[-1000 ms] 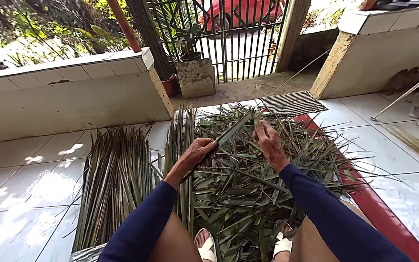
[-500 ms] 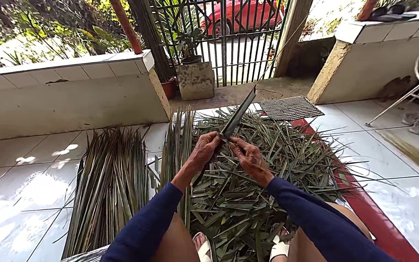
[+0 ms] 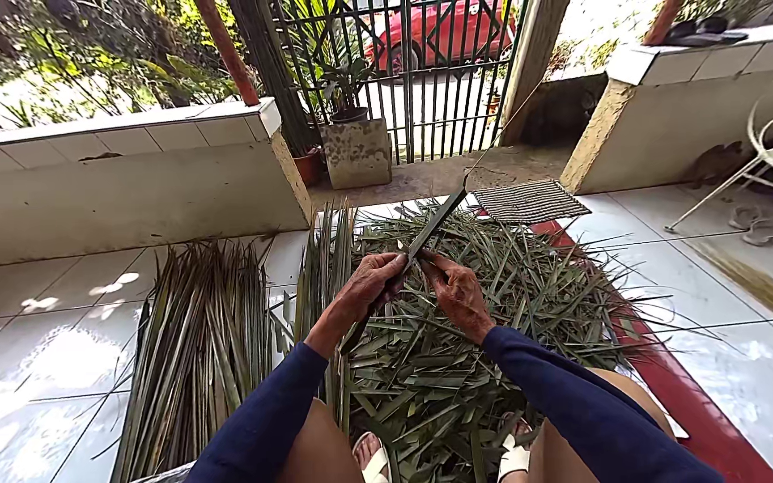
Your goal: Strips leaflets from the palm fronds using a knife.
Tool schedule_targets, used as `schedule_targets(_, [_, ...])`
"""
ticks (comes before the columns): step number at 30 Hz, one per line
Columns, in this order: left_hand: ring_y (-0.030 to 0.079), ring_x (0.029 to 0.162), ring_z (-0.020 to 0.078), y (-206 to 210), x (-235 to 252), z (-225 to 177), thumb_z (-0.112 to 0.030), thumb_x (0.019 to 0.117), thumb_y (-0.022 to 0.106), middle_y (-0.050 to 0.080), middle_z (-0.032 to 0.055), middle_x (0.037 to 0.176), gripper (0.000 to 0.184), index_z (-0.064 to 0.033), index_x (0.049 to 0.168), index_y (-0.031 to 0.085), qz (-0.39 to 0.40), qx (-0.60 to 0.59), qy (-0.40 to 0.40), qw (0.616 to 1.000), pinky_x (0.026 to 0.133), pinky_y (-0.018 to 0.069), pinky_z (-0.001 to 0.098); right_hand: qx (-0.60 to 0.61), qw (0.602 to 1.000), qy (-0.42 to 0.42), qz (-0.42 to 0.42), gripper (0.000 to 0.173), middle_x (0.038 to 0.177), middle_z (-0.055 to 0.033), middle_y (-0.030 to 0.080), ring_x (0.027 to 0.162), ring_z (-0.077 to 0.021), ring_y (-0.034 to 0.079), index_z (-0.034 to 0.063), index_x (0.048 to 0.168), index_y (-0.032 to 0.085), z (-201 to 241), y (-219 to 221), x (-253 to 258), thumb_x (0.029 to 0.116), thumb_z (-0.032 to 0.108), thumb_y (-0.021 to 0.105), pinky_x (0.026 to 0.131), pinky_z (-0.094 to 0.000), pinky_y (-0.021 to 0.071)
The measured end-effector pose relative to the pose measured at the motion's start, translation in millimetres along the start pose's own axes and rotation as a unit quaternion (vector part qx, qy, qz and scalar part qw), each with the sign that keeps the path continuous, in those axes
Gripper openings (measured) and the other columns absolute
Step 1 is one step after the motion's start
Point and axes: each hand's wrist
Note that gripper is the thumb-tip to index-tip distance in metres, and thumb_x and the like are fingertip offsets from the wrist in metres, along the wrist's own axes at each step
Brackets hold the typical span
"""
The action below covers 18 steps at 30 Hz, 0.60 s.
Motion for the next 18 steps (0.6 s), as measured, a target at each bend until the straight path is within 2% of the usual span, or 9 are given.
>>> schedule_targets(3, [0.046, 0.042, 0.0084, 0, -2, -1, -0.030, 0.1108, 0.047, 0.057, 0.0060, 0.063, 0.036, -0.0021, 0.104, 0.069, -0.024, 0.044, -0.001, 0.999, 0.037, 0.0358, 0.0190, -0.050, 0.999, 0.002, -0.003, 0.037, 0.116, 0.0047, 0.075, 0.101, -0.0145, 0.071, 0.0352, 0.135, 0.069, 1, 0, 0, 0.1061, 0.049, 0.050, 0.087, -0.0476, 0.0556])
schedule_targets(8, [0.048, 0.042, 0.0090, 4, -4, -2, -0.029, 0.1110, 0.047, 0.059, 0.0061, 0.062, 0.036, -0.0022, 0.104, 0.070, -0.049, 0.106, 0.001, 0.993, 0.037, 0.0373, 0.0196, -0.109, 0.994, 0.024, -0.011, 0.040, 0.113, -0.0003, 0.075, 0.102, -0.0204, 0.070, 0.0317, 0.132, 0.071, 4, 2, -2, 0.1055, 0.051, 0.049, 0.085, -0.0508, 0.0548])
schedule_targets(13, [0.049, 0.042, 0.0095, 2, -6, -2, -0.028, 0.1107, 0.049, 0.060, 0.0060, 0.061, 0.035, -0.0028, 0.098, 0.069, -0.048, 0.148, 0.011, 0.988, 0.037, 0.0367, 0.0199, -0.108, 0.992, 0.055, -0.025, 0.037, 0.111, -0.0041, 0.075, 0.103, -0.0253, 0.071, 0.0249, 0.129, 0.073, 5, -7, 5, 0.1059, 0.045, 0.052, 0.086, -0.0558, 0.0537])
schedule_targets(18, [0.050, 0.043, 0.0089, -1, -12, -3, -0.030, 0.1102, 0.050, 0.061, 0.0048, 0.063, 0.034, -0.0053, 0.101, 0.071, -0.041, 0.182, 0.010, 0.982, 0.038, 0.0372, 0.0197, -0.096, 0.992, 0.067, -0.049, 0.037, 0.110, -0.0071, 0.075, 0.102, -0.0289, 0.071, 0.0219, 0.127, 0.073, -8, -23, 21, 0.1062, 0.045, 0.053, 0.085, -0.0600, 0.0535])
Point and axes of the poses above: each hand's wrist, its own x-axis towards the middle knuckle, its own y-axis out of the palm, z = x × y
